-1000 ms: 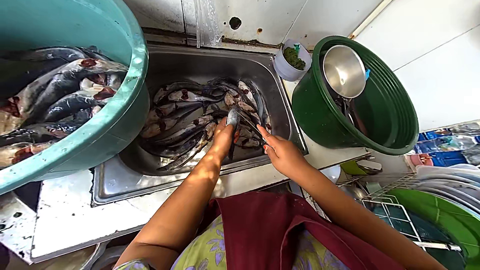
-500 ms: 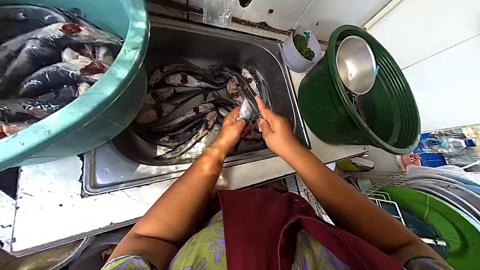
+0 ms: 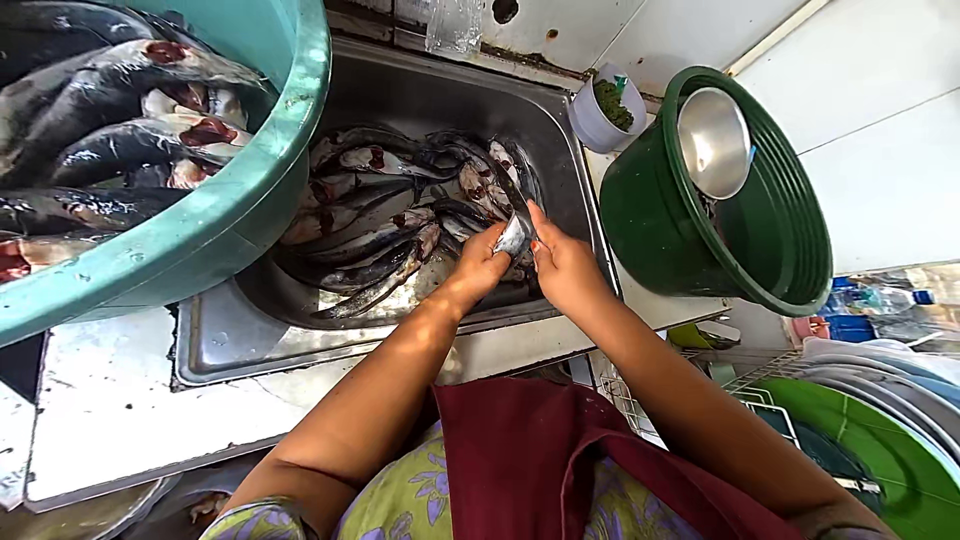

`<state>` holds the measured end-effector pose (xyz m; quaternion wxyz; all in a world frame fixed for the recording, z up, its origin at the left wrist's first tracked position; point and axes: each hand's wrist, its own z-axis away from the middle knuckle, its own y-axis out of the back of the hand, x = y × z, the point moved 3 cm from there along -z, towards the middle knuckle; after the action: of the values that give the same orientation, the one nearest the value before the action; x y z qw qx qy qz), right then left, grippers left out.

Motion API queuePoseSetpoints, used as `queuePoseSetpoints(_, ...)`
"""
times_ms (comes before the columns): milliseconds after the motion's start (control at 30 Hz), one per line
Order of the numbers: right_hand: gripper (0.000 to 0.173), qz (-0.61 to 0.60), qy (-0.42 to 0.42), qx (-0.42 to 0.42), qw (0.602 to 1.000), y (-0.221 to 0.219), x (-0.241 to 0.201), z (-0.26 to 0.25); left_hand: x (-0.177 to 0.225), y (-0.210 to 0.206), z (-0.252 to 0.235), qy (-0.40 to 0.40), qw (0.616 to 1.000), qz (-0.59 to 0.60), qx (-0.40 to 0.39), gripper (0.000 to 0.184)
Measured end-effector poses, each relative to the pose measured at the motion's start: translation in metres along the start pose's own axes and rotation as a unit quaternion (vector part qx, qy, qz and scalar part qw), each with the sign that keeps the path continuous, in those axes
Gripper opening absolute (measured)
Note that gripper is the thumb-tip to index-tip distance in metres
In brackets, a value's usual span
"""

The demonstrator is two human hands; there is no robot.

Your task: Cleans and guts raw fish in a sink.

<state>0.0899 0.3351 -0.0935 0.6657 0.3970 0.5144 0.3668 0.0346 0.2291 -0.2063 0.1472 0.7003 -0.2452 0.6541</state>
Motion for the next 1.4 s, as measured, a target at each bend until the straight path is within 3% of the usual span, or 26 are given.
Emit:
queuePoseSetpoints(133, 0.054, -0.031, -0.013, 0.016, 0.999, -0.006, 0.001, -0.004, -0.003, -0.001, -0.001, 0.022, 0.992, 0.118, 0.036, 0.036)
queuePoseSetpoints(267, 0.057, 0.009, 0.021, 0.017, 1.000, -0.008, 0.013, 0.041, -0.005, -0.002, -0.003, 0.045, 0.981, 0.181, 0.061, 0.036)
queuePoseSetpoints(400, 0.059, 0.061, 0.011, 0.007, 0.998, -0.008, 0.017, 0.065, -0.003, -0.001, -0.003, 0.035, 0.991, 0.115, 0.053, 0.038)
queuePoseSetpoints(600, 0.058, 0.070, -0.019, 0.028, 0.997, -0.006, -0.006, 0.009, -0.002, -0.006, -0.002, -0.018, 1.000, 0.006, 0.004, 0.039)
queuePoseSetpoints(700, 0.059, 0.036, -0.031, 0.029, 0.998, -0.005, -0.009, 0.005, -0.001, -0.006, 0.000, -0.019, 1.000, 0.010, 0.000, 0.038)
queuePoseSetpoints(833, 0.063, 0.026, -0.025, 0.019, 0.999, -0.012, 0.007, 0.050, 0.003, -0.007, 0.007, 0.041, 0.995, 0.090, 0.017, 0.038)
queuePoseSetpoints(1000, 0.050, -0.065, -0.083, -0.095, 0.990, -0.009, 0.028, 0.083, -0.002, -0.001, -0.006, 0.131, 0.931, 0.320, 0.117, 0.026)
queuePoseSetpoints(1100, 0.036, -0.151, -0.133, -0.042, 0.979, -0.008, 0.039, 0.077, 0.000, 0.000, -0.007, 0.154, 0.888, 0.414, 0.124, 0.023)
queuePoseSetpoints(1200, 0.032, -0.249, -0.152, 0.033, 0.956, -0.012, 0.040, 0.064, 0.000, -0.001, -0.005, 0.200, 0.870, 0.429, 0.137, 0.026)
queuePoseSetpoints(1300, 0.040, -0.297, -0.175, 0.037, 0.938, -0.024, 0.036, 0.052, -0.001, -0.002, -0.002, 0.223, 0.835, 0.490, 0.110, 0.027)
queuePoseSetpoints(1400, 0.052, -0.346, -0.192, 0.041, 0.918, -0.042, 0.033, 0.048, -0.003, -0.001, 0.001, 0.194, 0.798, 0.567, 0.066, 0.033)
